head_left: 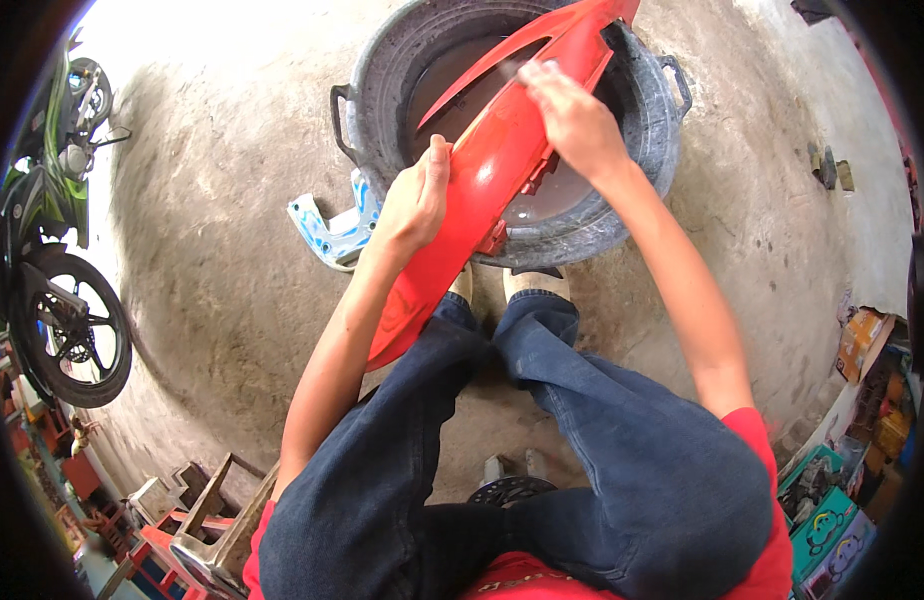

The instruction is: The person sands a red motorcycle fairing piece by hand over a bucket of water, repeatedly dipping a small piece of sandpaper into the water and scrubbing the surface of the plastic part.

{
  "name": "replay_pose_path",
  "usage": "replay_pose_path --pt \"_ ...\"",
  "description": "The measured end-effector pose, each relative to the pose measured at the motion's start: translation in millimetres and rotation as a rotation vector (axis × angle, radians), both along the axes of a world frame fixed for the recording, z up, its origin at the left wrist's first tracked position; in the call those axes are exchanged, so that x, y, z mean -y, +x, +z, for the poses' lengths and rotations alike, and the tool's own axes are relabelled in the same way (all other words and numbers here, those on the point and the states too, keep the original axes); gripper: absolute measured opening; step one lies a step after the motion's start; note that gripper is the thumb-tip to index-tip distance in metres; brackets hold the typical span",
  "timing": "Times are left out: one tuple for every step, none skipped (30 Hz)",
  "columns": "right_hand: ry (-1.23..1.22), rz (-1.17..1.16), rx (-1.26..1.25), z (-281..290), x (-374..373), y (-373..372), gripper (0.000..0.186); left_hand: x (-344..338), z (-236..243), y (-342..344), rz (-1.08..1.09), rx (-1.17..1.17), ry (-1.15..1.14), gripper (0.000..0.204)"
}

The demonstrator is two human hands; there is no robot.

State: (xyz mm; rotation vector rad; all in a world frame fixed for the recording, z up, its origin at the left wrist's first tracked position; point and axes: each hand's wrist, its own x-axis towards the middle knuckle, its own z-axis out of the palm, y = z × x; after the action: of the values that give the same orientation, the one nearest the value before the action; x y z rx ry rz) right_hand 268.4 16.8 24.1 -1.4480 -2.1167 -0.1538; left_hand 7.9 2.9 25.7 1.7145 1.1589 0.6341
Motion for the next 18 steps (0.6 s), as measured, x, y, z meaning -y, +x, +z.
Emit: replay_pose_path --pt "-0.013 -0.124 -0.059 -1 -3 3 0.041 -1 -1 0 -0.001 0.003 -0.001 0.082" --pt "-0.013 -0.126 -0.055 -5 1 3 0.041 -1 -2 1 -0.005 0.001 -0.017 0.081" --pt "0.011 -0.016 0.051 -5 13 -17 0.04 0 -3 -6 -0.001 -0.019 -0.039 0.081" --pt "0.039 0.092 0.167 -2 28 -34 0.038 0 -6 -9 0.001 -0.021 -0.043 0.081" --pt "0.026 0.219 0.074 -2 45 -54 0.037 0 -9 -10 0.002 0.0 -0.001 0.081" --pt "0.003 0.287 0.073 -3 61 -61 0.037 0 -7 -9 -0.004 0.025 0.043 0.081" --pt "-0.02 0.356 0.072 -5 70 -65 0.038 1 -4 -8 -0.005 0.025 0.042 0.081" --pt "-0.02 0.378 0.057 -6 63 -57 0.038 2 -3 -8 -0.001 -0.014 -0.009 0.08" --pt "0.005 0.318 0.131 8 52 -48 0.035 2 2 -8 0.004 -0.053 -0.056 0.079" --pt "0.016 0.209 0.118 5 38 -27 0.036 1 3 -4 -0.001 -0.047 -0.05 0.079" --pt "0.026 0.104 0.099 2 22 -8 0.037 1 3 -3 -0.003 -0.028 -0.029 0.079" --pt "-0.009 -0.007 -0.013 1 13 -2 0.038 1 1 -2 -0.003 -0.007 -0.014 0.078" --pt "-0.042 -0.119 -0.125 0 8 3 0.039 0 0 -1 -0.003 -0.004 -0.014 0.078" --pt "0.015 -0.105 -0.049 -4 11 3 0.04 -2 0 0 -0.01 0.01 -0.003 0.078" --pt "0.006 -0.104 -0.057 -5 21 -12 0.04 -1 -4 -4 -0.015 0.012 0.0 0.077" --pt "0.011 0.014 0.045 -3 37 -30 0.039 2 -8 -7 -0.015 0.007 -0.009 0.077" --pt "0.025 0.136 0.146 1 52 -46 0.039 3 -10 -9 0.009 0.01 0.039 0.078" --pt "-0.03 0.247 0.101 -1 73 -60 0.038 3 -11 -9 0.029 0.016 0.088 0.078"
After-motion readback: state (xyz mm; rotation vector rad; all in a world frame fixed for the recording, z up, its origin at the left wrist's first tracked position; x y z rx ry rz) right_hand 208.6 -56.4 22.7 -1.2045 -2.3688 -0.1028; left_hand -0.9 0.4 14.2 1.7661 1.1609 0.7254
